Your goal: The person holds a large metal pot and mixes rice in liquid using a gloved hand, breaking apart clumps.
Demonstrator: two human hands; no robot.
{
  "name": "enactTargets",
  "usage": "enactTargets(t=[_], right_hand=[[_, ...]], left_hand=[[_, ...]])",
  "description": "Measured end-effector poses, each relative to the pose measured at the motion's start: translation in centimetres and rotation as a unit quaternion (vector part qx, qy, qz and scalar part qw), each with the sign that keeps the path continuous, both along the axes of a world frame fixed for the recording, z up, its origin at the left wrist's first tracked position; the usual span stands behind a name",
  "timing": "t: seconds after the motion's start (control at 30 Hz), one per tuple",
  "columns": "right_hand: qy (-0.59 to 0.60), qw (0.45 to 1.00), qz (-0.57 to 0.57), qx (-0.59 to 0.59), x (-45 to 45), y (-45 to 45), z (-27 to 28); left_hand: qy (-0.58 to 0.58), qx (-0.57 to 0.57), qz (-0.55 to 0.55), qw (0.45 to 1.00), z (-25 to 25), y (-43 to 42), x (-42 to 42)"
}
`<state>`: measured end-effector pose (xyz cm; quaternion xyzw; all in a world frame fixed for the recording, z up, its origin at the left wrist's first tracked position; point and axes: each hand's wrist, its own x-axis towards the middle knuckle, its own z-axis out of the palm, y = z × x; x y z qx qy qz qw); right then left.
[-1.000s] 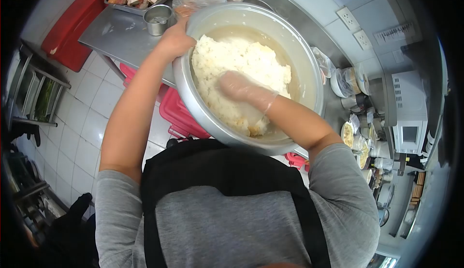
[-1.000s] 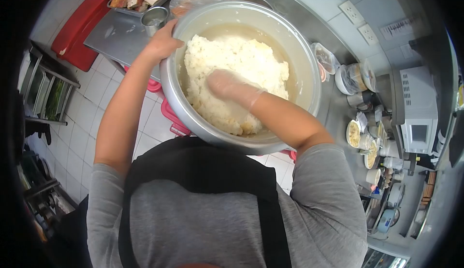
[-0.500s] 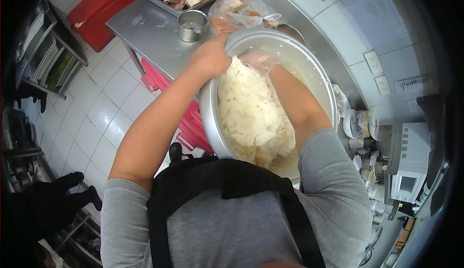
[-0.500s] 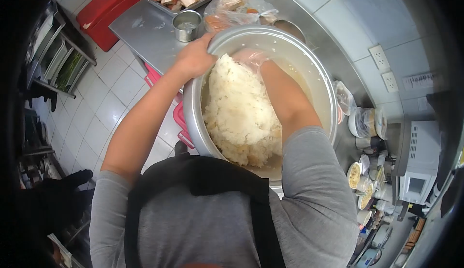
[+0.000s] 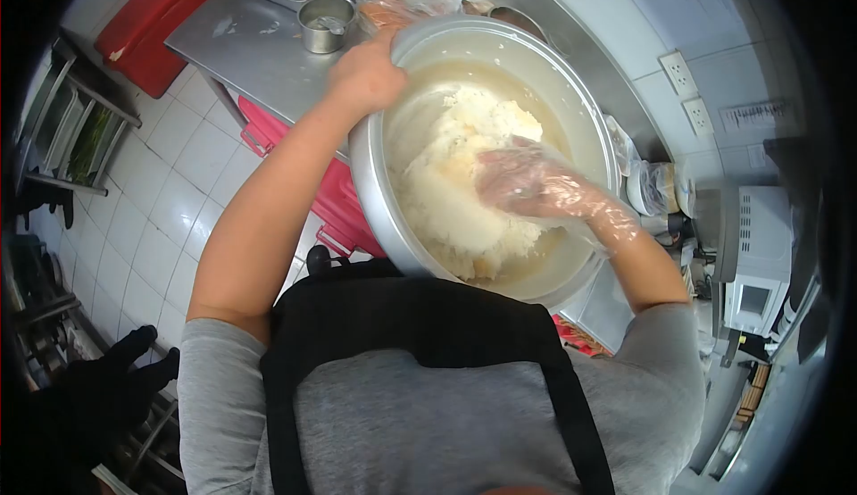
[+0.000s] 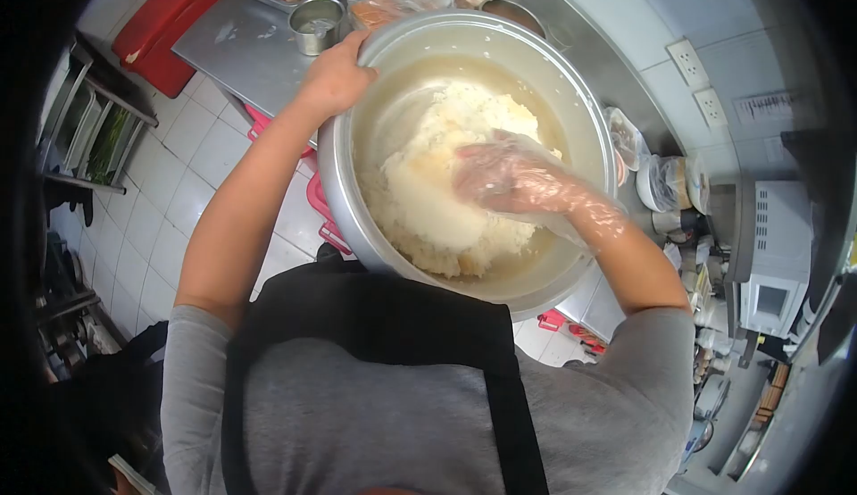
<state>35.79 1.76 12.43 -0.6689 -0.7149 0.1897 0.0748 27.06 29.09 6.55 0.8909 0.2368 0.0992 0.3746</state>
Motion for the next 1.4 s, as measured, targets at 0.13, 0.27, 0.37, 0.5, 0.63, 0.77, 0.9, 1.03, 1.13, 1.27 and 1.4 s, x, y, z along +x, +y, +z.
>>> enactTargets(t=[0.13,0.27,0.37,0.5,0.63,0.77,0.9,1.03,1.13,1.27,1.4], right_hand=[[-0.019,0.978,-0.189,0.089,-3.1,0.6,0.9],[-0.031,0.982,-0.184,-0.040,-7.8,3.7,-3.4],[-0.094,0.958,-0.262,-0.072,-5.4,3.0,-8.6],[-0.163,0.919,-0.339,-0.120,-2.6,0.2,-9.6],[-0.077,0.907,-0.344,-0.230,-0.9,0.9,-2.3],[-0.044,0.921,-0.386,0.002,4.7,5.3,-2.2],[0.058,0.929,-0.363,0.043,8.3,9.9,-9.7],[-0.004,0.991,-0.134,-0.010,8.5,11.7,-12.2],[0.009,0.968,-0.209,-0.137,1.9,13.5,-6.6],[-0.025,0.962,-0.258,-0.085,2.0,14.4,-9.9],[0.091,0.972,-0.217,-0.022,4.0,14.4,-14.8]], left_hand=[[-0.011,0.006,-0.004,1.000,-0.5,-0.3,0.6],[-0.011,0.002,-0.025,1.000,-0.6,-0.7,0.6],[-0.026,-0.002,-0.026,0.999,-0.8,-0.4,0.7],[-0.008,-0.016,-0.040,0.999,-0.2,-0.4,0.4],[-0.026,0.003,-0.012,1.000,-1.0,-0.5,0.8],[-0.004,-0.002,-0.019,1.000,-0.6,-0.9,0.6],[-0.007,-0.007,-0.025,1.000,-0.6,-0.6,0.7],[0.008,-0.016,-0.018,1.000,-0.2,-0.7,0.5],[0.000,-0.005,-0.019,1.000,-0.7,-0.6,0.8],[0.015,-0.003,-0.026,1.000,-0.9,-0.8,0.7],[0.016,-0.010,-0.019,1.000,-0.5,-0.6,0.8]])
